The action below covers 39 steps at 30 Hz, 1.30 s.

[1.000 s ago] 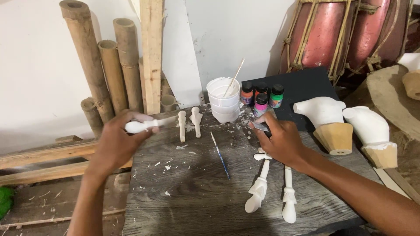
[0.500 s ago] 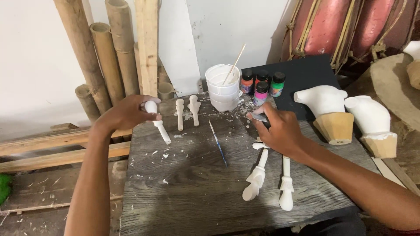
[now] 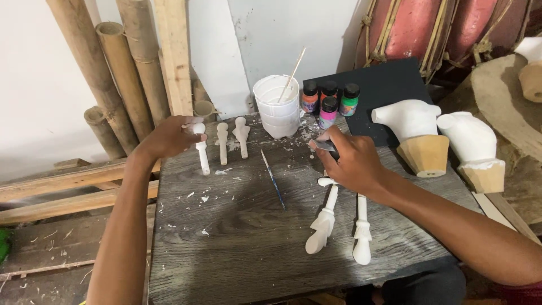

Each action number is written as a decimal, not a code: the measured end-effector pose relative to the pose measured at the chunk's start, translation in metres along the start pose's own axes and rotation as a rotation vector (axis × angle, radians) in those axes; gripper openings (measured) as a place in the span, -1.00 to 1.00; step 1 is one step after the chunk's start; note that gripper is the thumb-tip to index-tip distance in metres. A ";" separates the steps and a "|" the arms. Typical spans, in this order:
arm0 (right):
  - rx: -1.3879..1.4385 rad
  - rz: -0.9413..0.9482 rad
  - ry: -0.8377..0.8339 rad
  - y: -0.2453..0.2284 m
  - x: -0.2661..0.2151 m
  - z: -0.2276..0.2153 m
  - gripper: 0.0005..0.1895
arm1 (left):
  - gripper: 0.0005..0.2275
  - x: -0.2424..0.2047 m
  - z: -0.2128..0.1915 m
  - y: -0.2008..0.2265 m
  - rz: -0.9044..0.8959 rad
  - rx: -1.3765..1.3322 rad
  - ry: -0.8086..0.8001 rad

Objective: Assembling and detailing small white toy components on a workbench

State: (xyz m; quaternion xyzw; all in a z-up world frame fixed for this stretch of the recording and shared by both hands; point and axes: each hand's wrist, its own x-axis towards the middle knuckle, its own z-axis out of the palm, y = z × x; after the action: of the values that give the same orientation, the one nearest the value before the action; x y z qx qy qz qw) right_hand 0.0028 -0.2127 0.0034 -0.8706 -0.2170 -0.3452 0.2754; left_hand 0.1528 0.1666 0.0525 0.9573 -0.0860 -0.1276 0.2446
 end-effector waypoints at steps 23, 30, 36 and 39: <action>-0.048 -0.106 0.029 0.015 -0.001 -0.003 -0.86 | -0.91 -0.064 0.084 0.105 0.887 0.310 0.664; -0.067 -0.081 -0.111 0.011 -0.002 -0.007 -0.78 | -0.83 -0.076 0.118 0.128 1.159 0.180 0.590; -0.100 -0.061 -0.108 0.019 -0.001 -0.006 -0.71 | -0.88 -0.065 0.148 0.115 1.186 0.162 0.556; -0.160 -0.013 -0.102 0.037 -0.011 0.011 -0.88 | -0.82 -0.055 0.172 0.093 1.168 0.306 0.563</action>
State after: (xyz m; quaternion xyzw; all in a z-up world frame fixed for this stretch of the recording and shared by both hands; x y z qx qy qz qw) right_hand 0.0222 -0.2357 -0.0232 -0.9047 -0.2084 -0.3185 0.1913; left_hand 0.0415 0.0215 -0.0369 0.7741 -0.5405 0.2943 0.1481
